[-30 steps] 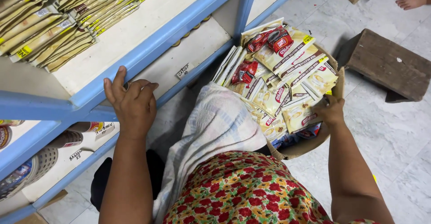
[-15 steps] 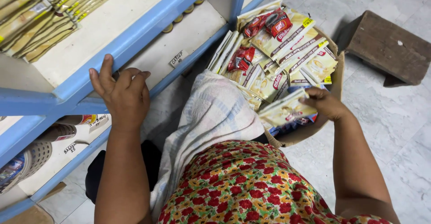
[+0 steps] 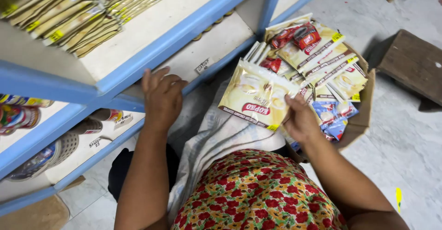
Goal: Stocking a low grocery shelf with coffee sachets and arranging canned goods.
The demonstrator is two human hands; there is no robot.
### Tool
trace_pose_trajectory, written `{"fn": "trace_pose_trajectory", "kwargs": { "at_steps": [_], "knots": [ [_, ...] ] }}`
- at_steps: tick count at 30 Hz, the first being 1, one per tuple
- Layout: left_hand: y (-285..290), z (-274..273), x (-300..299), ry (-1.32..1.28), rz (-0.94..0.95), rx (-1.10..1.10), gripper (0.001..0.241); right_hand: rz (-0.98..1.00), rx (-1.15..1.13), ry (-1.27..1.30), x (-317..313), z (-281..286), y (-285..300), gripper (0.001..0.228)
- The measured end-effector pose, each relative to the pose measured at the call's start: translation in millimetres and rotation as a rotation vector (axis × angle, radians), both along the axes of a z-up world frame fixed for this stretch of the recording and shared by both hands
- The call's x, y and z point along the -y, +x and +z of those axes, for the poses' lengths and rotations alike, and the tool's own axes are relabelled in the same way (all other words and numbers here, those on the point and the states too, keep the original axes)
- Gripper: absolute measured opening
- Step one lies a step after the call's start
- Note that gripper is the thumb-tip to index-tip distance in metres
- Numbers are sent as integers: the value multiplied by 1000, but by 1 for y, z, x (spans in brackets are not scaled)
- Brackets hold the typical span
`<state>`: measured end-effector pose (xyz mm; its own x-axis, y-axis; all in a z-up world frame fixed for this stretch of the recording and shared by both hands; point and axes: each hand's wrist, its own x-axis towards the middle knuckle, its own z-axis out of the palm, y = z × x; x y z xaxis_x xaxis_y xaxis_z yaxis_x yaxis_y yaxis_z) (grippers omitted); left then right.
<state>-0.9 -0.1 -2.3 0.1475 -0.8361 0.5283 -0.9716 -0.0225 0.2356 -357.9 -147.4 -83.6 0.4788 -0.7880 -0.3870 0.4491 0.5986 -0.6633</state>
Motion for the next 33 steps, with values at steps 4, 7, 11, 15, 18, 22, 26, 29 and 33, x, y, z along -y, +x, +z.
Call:
{"fn": "trace_pose_trajectory", "kwargs": {
  "at_steps": [4, 7, 11, 15, 18, 22, 26, 29, 33],
  "knots": [
    [-4, -17, 2, 60, -58, -62, 23, 51, -203, 204, -25, -68, -5, 18],
    [-12, -28, 6, 148, -107, -127, 25, 73, -249, 211, -29, -66, -10, 16],
    [-28, -39, 15, 344, -166, -293, 23, 118, -313, 160, -23, -45, -12, 16],
    [-38, -62, 18, 461, -191, -434, 30, 106, -441, 117, -6, -33, -17, 14],
    [-45, -72, 16, 516, -215, -495, 37, 174, -614, 24, -1, -55, -30, 13],
    [-51, -94, 16, 605, -261, -630, 48, 416, -769, -152, -8, -86, -50, 10],
    [-55, -117, 16, 599, -284, -746, 54, 497, -739, -110, -10, -92, -57, 11],
    [-55, -130, 17, 484, -350, -860, 50, 483, -705, -94, -14, -64, -48, 11],
    [-56, -132, 23, 454, -389, -1134, 47, 472, -635, -108, -15, -52, -46, 13]
  ]
}}
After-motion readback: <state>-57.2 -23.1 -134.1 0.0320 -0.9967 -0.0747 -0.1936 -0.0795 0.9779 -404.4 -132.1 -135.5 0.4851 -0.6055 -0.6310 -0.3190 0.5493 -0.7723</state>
